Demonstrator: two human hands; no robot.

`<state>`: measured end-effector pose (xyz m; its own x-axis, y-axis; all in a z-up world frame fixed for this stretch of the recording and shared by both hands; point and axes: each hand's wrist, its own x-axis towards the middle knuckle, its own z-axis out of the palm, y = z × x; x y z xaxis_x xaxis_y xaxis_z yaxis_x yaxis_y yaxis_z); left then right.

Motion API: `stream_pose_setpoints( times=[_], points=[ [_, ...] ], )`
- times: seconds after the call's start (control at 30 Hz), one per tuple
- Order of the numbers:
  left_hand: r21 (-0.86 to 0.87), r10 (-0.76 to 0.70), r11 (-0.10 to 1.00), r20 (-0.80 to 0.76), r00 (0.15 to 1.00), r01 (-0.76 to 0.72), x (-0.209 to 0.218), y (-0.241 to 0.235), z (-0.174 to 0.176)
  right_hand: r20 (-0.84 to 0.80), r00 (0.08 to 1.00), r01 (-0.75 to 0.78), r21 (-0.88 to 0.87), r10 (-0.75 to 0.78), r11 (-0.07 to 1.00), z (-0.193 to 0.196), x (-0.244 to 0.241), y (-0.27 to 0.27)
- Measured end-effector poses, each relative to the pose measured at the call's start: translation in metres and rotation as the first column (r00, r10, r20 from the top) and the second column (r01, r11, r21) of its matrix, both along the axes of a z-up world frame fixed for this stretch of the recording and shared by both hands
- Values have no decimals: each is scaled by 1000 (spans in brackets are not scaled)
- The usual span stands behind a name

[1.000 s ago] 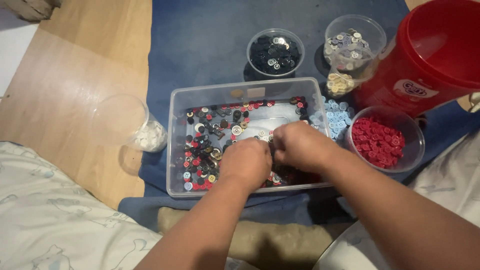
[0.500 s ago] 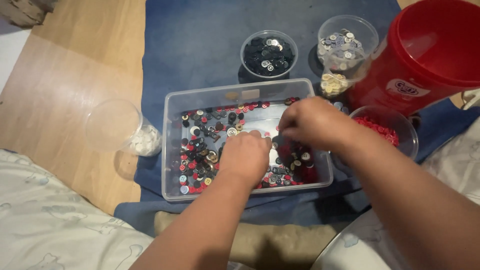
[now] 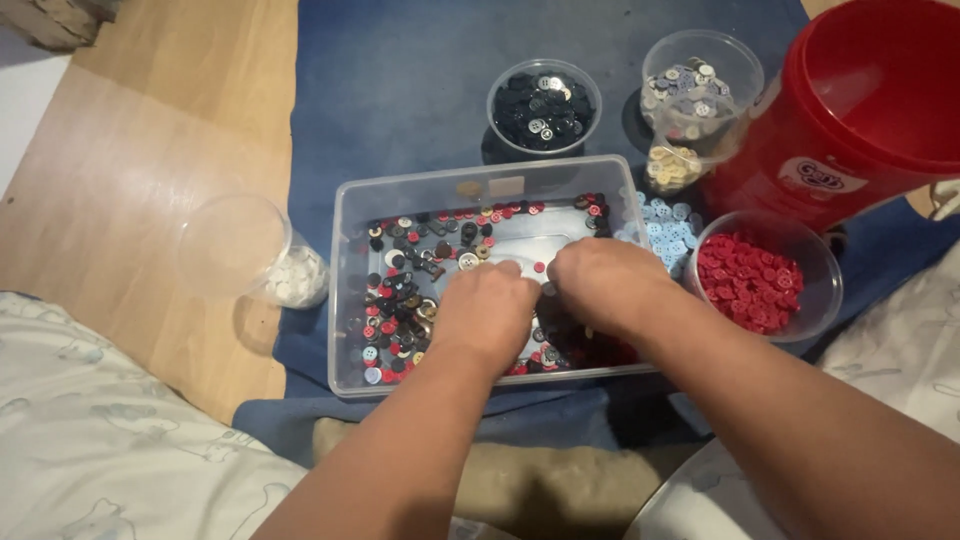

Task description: The person sorts mixed buttons from a clear plastic bin into separate containers by color. They repeatedly pick red buttons and place them into a small clear container, while other containers hold black, white, and blue buttons.

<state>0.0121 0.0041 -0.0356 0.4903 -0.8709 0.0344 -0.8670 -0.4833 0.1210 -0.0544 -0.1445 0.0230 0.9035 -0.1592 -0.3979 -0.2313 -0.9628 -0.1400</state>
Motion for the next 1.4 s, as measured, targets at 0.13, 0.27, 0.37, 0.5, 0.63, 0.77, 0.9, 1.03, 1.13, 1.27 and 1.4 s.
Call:
stream_pose_setpoints(
  times=[0.13, 0.27, 0.37, 0.5, 0.63, 0.77, 0.9, 1.03, 1.13, 1.27, 1.4],
  points=[
    [-1, 26, 1000, -66, 997, -27, 3, -16, -12, -10, 992, 127, 54, -126, 990, -6, 0, 1],
    [48, 138, 990, -204, 969, -131, 4, -19, -8, -63, 978, 207, 116, -201, 971, -11, 3, 3],
    [197, 330, 942, -383, 863, -272, 4, -29, 3, -112, 968, 241, 144, -227, 960, 16, 5, 14],
    [237, 419, 908, -529, 738, -346, -5, -27, 35, -62, 959, 284, 201, -277, 937, 5, 5, 7],
    [128, 466, 858, -598, 652, -497, -10, -20, 45, 22, 878, 394, 536, -479, 746, 5, -3, 0],
    [-50, 437, 797, -639, 633, -601, -14, -20, 65, -330, 611, 512, 858, -719, 41, -9, 1, -6],
    [-135, 344, 857, -568, 748, -497, -26, -33, 77, -448, 556, 467, 865, -700, -183, -10, -5, -11],
    [-229, 195, 929, -366, 910, -291, -35, -43, 81, -614, 509, 472, 785, -603, -401, -30, -10, -28],
    [-306, 167, 919, -275, 947, -250, -35, -41, 69, -570, 526, 445, 817, -631, -367, -29, -11, -29],
    [-471, 129, 845, -282, 951, -254, -35, -23, 68, -298, 671, 462, 884, -678, 69, 41, -21, -12],
    [-364, 195, 880, -310, 931, -306, -27, -6, 33, -50, 858, 500, 308, -511, 809, 116, -30, -24]
  ],
)
